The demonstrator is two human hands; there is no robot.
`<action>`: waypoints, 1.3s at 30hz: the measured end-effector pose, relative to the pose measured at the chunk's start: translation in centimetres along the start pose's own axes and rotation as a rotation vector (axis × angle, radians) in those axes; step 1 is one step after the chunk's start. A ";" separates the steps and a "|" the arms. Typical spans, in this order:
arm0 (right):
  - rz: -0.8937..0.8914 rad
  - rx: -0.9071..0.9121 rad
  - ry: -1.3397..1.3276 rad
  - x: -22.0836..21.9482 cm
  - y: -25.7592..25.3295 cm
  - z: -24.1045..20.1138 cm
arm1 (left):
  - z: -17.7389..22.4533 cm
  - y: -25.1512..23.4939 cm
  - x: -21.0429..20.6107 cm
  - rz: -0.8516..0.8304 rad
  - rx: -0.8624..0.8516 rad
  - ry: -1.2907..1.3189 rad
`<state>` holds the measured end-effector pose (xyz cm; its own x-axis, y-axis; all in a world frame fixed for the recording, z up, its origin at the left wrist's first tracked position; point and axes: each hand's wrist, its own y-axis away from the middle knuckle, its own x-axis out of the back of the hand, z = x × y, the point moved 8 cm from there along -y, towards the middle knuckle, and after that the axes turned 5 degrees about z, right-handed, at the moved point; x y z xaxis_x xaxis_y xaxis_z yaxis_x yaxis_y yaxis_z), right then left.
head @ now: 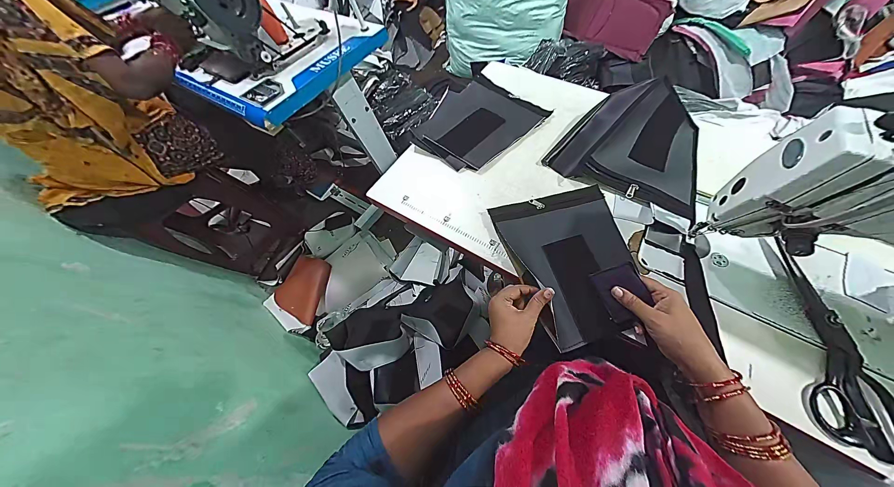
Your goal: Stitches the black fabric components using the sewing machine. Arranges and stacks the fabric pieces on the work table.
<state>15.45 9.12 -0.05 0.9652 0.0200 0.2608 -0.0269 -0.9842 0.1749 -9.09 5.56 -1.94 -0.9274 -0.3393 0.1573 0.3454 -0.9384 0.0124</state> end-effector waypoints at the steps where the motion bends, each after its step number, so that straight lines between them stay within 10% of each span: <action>1: -0.002 0.001 -0.001 0.0 0.0 0.0 | 0.1 0.1 -0.1 -0.020 -0.017 -0.005; 39: 0.015 -0.002 -0.044 0.1 0.0 0.7 | 1.3 -6.3 2.7 0.042 -0.004 -0.183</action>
<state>15.70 8.96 -0.70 0.9751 -0.0026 0.2216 -0.0420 -0.9840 0.1729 -13.54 10.63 -0.31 -0.8704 -0.3613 0.3344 0.3828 -0.9238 -0.0019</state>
